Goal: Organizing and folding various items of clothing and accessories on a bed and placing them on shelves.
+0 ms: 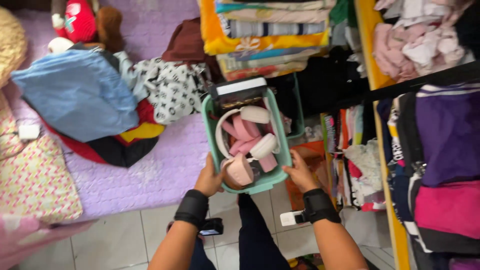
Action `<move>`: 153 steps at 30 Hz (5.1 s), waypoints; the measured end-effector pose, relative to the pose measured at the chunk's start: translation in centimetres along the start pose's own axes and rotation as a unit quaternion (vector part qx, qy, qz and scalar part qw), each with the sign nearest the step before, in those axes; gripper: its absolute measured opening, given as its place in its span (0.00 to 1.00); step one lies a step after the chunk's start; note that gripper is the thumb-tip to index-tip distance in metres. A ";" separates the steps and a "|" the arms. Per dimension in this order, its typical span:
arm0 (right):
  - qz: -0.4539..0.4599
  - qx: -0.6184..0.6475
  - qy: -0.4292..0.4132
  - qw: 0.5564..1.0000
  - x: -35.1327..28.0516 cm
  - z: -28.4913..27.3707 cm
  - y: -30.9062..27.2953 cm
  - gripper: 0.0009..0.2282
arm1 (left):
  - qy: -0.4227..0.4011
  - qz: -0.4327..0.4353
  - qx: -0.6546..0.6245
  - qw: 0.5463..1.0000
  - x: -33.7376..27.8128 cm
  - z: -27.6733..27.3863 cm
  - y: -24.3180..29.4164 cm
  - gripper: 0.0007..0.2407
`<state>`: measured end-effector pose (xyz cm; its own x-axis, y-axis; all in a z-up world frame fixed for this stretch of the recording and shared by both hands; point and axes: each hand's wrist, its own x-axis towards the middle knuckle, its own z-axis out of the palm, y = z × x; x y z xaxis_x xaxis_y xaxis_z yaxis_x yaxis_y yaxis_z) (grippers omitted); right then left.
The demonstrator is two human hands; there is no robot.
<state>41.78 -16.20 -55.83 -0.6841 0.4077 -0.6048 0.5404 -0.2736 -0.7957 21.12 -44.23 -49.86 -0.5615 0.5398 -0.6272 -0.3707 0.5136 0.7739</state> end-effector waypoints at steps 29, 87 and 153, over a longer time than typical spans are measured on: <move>0.093 -0.025 0.196 0.976 23.1 -17.3 14.4 0.27 | 0.082 -0.130 0.214 0.965 32.5 21.7 -8.7 0.34; -0.067 -0.270 -0.010 0.960 3.2 49.8 -7.3 0.12 | 0.285 0.099 0.534 0.790 19.6 -51.7 2.2 0.59; -0.424 -0.487 0.188 0.740 -22.8 42.7 -28.2 0.49 | -0.153 0.579 0.311 0.738 -19.7 -35.9 12.6 0.07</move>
<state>21.17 -55.00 -20.99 -0.8940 0.3364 0.2961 0.2164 0.9027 -0.3720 0.96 -72.31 -24.63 -0.0078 0.9336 0.3581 0.6918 -0.2536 0.6761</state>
